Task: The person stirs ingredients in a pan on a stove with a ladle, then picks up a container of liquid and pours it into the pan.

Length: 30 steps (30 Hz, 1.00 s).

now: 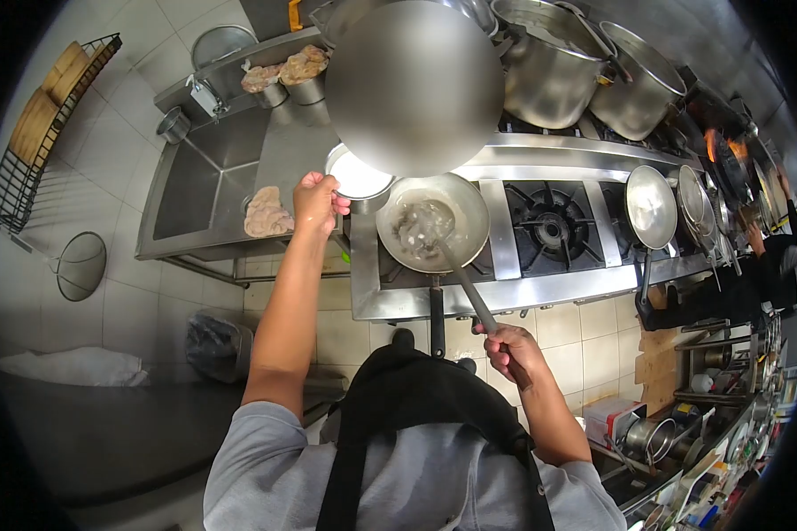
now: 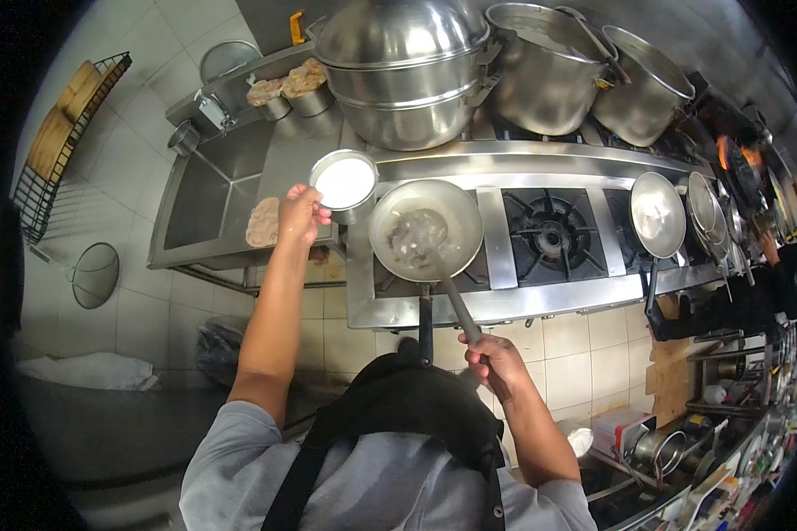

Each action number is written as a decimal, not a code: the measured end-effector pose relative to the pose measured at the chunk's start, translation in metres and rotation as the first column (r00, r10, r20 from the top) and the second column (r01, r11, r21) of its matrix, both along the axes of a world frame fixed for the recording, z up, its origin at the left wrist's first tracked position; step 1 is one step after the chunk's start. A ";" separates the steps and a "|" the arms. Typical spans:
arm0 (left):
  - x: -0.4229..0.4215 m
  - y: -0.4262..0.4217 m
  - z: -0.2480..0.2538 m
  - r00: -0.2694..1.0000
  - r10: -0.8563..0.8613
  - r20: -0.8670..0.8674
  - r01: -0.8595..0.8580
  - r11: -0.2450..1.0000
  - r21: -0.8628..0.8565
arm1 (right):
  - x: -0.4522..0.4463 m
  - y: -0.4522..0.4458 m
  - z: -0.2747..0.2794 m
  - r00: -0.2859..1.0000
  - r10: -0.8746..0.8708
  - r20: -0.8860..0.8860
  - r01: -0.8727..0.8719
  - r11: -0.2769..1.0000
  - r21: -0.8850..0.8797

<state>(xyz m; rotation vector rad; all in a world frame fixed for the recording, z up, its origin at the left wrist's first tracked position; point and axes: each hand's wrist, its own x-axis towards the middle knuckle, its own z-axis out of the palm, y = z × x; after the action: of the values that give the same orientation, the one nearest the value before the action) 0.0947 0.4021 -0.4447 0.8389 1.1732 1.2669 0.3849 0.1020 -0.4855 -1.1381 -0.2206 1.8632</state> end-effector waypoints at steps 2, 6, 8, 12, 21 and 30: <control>-0.004 0.001 0.000 1.000 0.004 -0.002 -0.004 1.000 0.002 | -0.008 0.000 0.008 0.985 0.018 0.169 -0.021 1.000 0.017; -0.009 0.004 -0.001 1.000 -0.004 0.010 0.004 1.000 0.003 | -0.020 0.001 0.008 0.904 0.017 0.428 -0.053 0.996 0.071; -0.010 0.007 -0.001 1.000 -0.010 0.005 0.010 1.000 0.003 | -0.021 0.003 -0.001 0.812 0.038 0.583 -0.106 0.991 0.083; -0.009 0.009 0.005 1.000 -0.026 -0.001 0.026 1.000 0.009 | -0.027 0.004 -0.001 0.649 0.023 0.760 -0.138 0.986 0.088; -0.011 0.018 0.009 0.994 -0.106 -0.028 0.106 0.994 0.015 | -0.039 0.001 -0.029 0.779 0.100 0.619 -0.133 0.991 0.007; 0.015 0.021 0.034 0.972 -0.233 0.042 0.231 0.972 0.037 | -0.039 0.004 -0.021 0.998 -0.045 0.034 0.046 0.999 -0.015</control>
<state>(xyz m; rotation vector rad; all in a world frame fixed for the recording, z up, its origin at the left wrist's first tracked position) 0.1100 0.4228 -0.4106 0.9369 0.9892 1.1085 0.3458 0.1056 -0.5068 -1.1765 -0.1972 1.8100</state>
